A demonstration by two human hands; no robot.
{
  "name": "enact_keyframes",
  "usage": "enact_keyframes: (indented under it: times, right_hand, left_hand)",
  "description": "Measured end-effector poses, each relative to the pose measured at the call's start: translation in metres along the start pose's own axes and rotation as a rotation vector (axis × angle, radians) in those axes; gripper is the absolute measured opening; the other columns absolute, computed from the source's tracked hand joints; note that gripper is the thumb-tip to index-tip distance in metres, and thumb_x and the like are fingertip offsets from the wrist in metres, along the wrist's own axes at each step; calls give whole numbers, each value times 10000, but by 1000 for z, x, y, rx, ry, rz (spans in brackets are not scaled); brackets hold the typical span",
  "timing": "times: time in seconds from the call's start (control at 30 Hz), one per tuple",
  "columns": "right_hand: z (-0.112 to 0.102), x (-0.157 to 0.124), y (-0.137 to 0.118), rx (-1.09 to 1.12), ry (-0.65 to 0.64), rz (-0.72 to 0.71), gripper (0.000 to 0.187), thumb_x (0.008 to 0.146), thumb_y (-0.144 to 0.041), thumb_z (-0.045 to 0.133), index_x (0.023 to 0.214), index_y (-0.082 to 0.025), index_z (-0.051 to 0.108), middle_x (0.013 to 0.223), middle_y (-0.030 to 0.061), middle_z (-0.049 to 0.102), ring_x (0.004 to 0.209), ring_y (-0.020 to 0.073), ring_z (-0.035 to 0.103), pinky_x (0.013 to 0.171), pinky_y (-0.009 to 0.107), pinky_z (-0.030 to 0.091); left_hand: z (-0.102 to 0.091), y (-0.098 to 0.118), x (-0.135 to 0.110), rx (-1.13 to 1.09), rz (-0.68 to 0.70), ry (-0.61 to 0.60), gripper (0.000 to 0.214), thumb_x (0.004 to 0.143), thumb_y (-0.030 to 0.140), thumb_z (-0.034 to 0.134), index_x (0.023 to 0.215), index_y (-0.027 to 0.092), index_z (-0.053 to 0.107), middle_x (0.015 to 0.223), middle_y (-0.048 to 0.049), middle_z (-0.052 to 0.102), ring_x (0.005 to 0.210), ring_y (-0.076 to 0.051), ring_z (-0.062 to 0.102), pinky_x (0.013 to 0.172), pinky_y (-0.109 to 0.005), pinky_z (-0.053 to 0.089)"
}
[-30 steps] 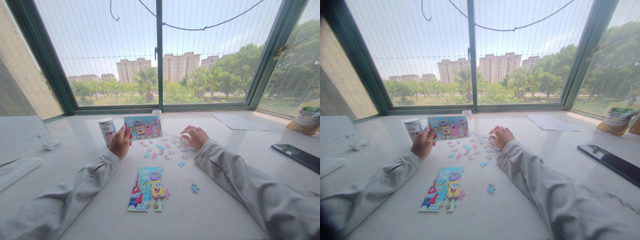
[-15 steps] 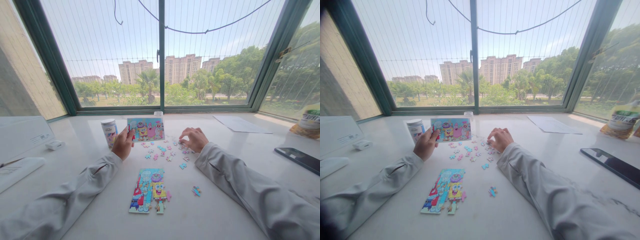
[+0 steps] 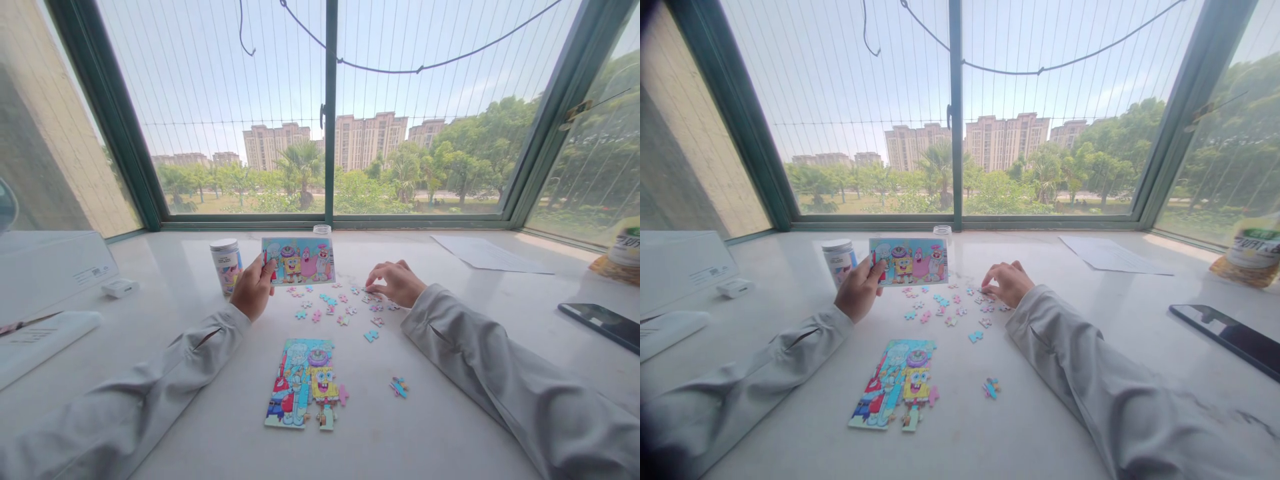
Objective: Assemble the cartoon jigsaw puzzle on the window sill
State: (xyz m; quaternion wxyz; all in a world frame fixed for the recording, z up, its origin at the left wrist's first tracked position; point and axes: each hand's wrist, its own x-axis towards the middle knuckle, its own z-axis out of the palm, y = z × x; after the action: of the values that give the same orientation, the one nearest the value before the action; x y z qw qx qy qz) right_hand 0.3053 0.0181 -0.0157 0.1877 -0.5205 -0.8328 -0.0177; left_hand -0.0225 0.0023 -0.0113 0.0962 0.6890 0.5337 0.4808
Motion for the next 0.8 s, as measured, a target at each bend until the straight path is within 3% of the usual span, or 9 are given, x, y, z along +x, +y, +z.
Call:
enact_keyframes:
  times: [0.17, 0.37, 0.47, 0.6, 0.8]
  right_hand:
    - [0, 1, -1, -11, -41, 17, 137, 817, -366, 654, 850, -253, 724, 942, 23, 701, 848, 177, 590, 873, 373, 324]
    - [-5, 0, -3, 125, -62, 30, 184, 772, -329, 672, 911, -211, 694, 836, 2, 712, 691, 142, 555, 671, 270, 395]
    - [-6, -1, -3, 149, -69, -2, 246, 779, -321, 649, 995, -211, 690, 863, 3, 719, 708, 146, 554, 695, 277, 417]
    - [-9, -2, -4, 97, -50, -17, 181, 817, -309, 588, 903, -255, 737, 851, 7, 715, 715, 159, 571, 720, 302, 434]
    - [-21, -5, -11, 198, 80, 178, 155, 775, -352, 650, 884, -245, 675, 822, 12, 727, 799, 186, 644, 766, 327, 460]
  left_hand:
    - [-1, 2, -1, 6, 2, 14, 326, 921, 462, 367, 909, 193, 549, 537, 49, 508, 431, -118, 514, 510, -247, 412]
    - [0, 1, -1, -18, 19, 11, 330, 924, 461, 374, 929, 185, 556, 539, 50, 509, 426, -110, 503, 502, -241, 407]
    - [0, 1, -1, -10, 34, 11, 330, 933, 442, 369, 932, 178, 568, 520, 49, 502, 433, -114, 507, 505, -244, 399]
    - [-1, 1, -1, -22, 54, 25, 330, 935, 429, 371, 957, 176, 581, 513, 42, 509, 442, -118, 506, 502, -248, 396]
    - [0, 0, 1, -4, 75, 45, 290, 945, 386, 380, 942, 181, 586, 500, 47, 495, 444, -110, 505, 519, -247, 401]
